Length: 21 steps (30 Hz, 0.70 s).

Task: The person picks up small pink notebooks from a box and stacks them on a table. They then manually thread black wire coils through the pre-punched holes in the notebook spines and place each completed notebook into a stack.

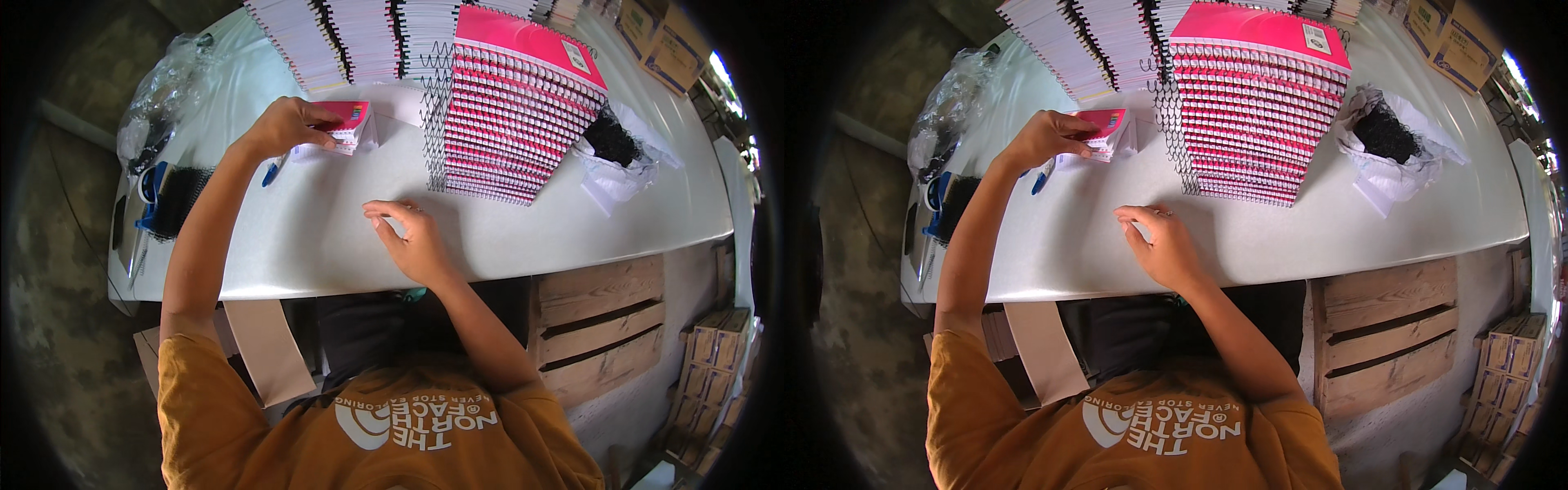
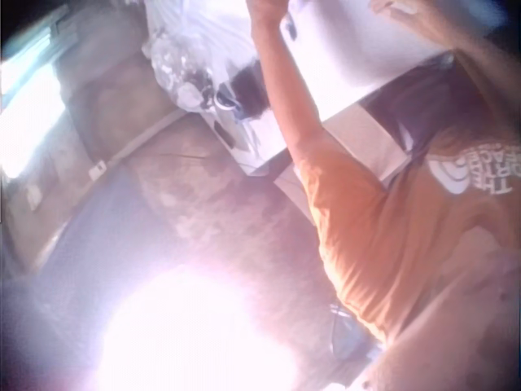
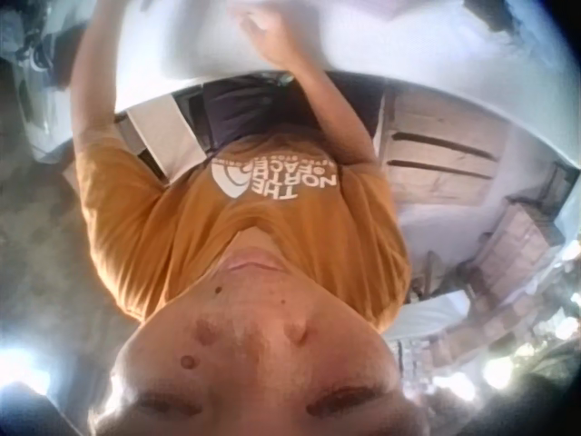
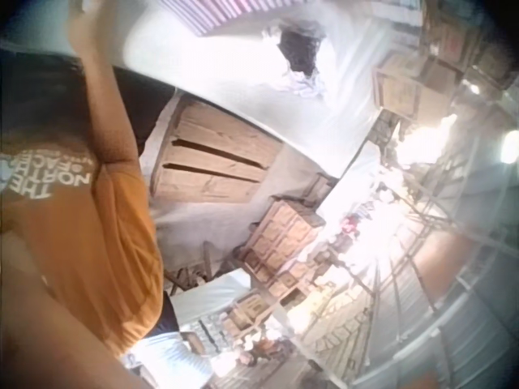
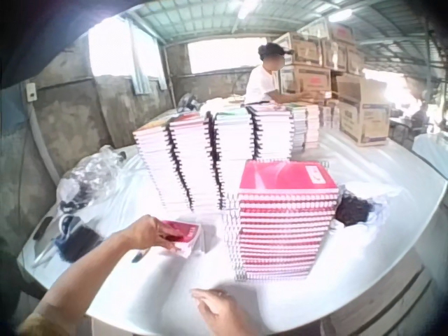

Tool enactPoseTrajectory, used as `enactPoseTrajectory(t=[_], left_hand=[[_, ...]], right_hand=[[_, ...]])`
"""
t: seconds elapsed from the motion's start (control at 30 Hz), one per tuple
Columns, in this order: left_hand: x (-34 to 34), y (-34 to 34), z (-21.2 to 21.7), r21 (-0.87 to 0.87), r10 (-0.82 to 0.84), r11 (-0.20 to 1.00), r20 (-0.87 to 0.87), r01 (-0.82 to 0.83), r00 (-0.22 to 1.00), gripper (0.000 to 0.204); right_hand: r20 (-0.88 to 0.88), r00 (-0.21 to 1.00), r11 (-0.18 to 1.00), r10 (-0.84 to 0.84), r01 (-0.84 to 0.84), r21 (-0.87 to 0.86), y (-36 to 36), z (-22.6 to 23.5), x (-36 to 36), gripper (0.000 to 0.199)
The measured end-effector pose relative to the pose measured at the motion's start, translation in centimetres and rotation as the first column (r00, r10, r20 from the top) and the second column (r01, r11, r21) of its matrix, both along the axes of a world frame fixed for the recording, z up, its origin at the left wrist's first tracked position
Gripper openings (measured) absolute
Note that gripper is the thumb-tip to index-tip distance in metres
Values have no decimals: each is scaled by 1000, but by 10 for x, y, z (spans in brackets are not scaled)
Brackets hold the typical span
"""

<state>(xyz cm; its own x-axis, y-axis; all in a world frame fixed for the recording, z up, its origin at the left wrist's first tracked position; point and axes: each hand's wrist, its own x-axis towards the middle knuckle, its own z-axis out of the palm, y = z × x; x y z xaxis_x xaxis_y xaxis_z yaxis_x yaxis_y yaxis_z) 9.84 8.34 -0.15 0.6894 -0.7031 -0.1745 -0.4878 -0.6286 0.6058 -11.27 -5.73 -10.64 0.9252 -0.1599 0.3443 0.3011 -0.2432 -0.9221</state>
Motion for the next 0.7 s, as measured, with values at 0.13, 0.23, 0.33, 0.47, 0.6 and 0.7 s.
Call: enactPoseTrajectory(t=[0.13,0.23,0.33,0.47,0.6,0.7], left_hand=[[5,4,-4,-72,-8,997,-63,4,998,48],[1,2,-3,-29,-17,999,-6,17,1000,47],[-10,0,-2,-28,-7,1000,91,9,996,43],[1,6,-9,-96,-14,995,-7,13,1000,44],[3,9,-9,-58,-34,998,-14,33,999,51],[-18,6,-6,94,-126,991,343,100,931,62]], right_hand=[[10,1000,999,18,-17,-40,0,1,0,19],[34,999,998,22,-20,-61,0,-2,0,19],[57,998,997,17,-12,-78,-1,-5,1,18],[37,999,997,14,-11,-74,0,-1,0,18],[88,996,996,12,-4,-91,-1,-4,2,18],[-60,998,999,-4,2,-49,-1,5,-1,18]])
